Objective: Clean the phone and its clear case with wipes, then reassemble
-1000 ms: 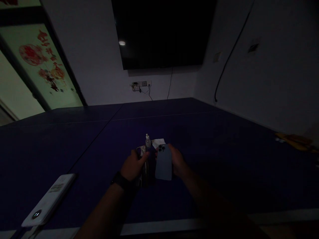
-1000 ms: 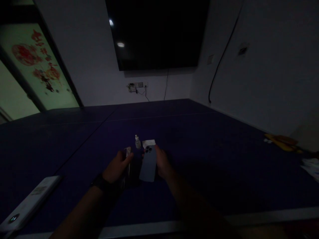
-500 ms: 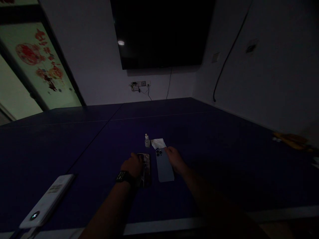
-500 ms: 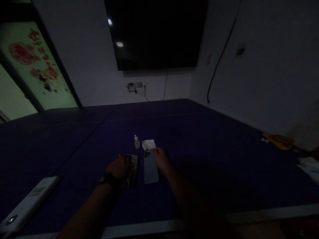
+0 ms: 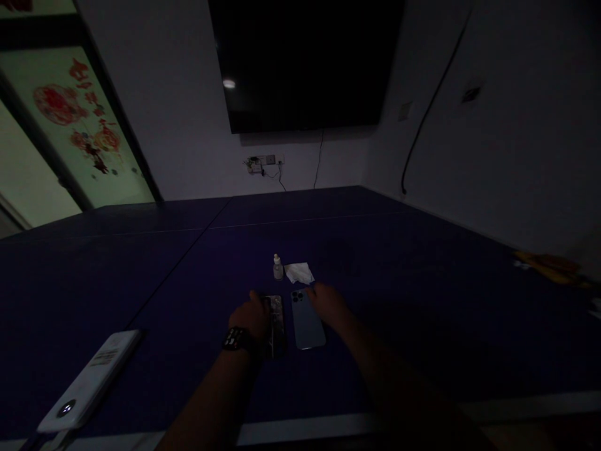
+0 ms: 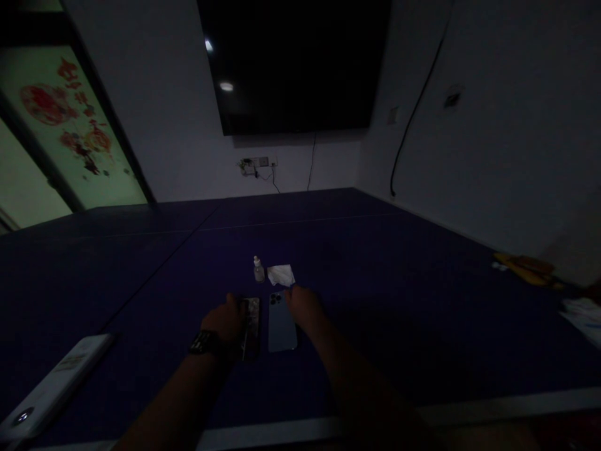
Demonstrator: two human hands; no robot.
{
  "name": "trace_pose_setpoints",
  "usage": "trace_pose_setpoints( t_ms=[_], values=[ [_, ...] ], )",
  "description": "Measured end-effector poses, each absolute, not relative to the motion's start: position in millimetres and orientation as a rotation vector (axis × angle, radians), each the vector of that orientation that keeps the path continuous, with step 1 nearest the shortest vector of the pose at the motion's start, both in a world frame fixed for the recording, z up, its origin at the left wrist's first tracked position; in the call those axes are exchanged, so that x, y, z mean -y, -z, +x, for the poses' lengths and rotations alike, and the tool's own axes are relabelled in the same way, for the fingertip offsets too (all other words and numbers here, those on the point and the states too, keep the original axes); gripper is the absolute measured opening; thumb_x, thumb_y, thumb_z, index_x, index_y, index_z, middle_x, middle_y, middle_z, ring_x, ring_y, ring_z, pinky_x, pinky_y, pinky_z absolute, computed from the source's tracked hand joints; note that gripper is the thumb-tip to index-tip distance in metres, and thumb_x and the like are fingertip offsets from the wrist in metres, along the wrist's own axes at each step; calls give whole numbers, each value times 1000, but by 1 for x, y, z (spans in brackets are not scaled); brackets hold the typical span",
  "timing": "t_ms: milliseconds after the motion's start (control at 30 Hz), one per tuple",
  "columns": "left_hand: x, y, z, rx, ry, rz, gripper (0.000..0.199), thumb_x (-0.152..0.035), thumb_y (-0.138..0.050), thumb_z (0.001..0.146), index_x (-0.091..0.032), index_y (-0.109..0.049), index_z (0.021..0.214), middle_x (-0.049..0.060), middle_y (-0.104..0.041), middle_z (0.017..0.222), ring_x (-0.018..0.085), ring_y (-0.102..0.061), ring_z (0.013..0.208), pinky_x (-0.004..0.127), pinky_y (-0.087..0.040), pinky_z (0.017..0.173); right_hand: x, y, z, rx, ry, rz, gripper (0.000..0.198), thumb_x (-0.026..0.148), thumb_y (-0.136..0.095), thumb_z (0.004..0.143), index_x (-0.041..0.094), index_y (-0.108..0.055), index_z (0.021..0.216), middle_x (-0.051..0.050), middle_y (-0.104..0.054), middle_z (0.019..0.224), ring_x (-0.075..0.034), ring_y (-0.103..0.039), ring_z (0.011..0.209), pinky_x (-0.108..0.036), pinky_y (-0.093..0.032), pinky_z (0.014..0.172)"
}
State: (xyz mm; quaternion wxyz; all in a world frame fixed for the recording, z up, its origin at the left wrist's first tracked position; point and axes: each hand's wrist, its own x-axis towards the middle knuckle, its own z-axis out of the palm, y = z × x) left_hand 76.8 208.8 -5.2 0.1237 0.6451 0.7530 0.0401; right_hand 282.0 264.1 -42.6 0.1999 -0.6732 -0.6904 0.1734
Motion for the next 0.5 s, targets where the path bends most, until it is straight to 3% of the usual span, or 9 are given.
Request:
trace_pose_setpoints(
  t_ms=[233,500],
  values=[
    [-209,8,77,-2190,-128,1889,47,-43,-28,101,-11,-50,128,24,-76,104,37,-74,103,42,-51,80,-258,36,277,2025,-395,-1971,29,36,-58,100,13,-67,115,-23,-77,110,-31,-75,101,-35,-51,80],
    [-207,4,71,-2176,-188,1905,51,-49,-29,101,-11,-50,128,24,-76,106,35,-75,102,40,-51,80,-248,18,282,2113,-313,-1914,26,32,-51,103,14,-63,118,-22,-75,109,-31,-74,101,-37,-50,84]
  ],
)
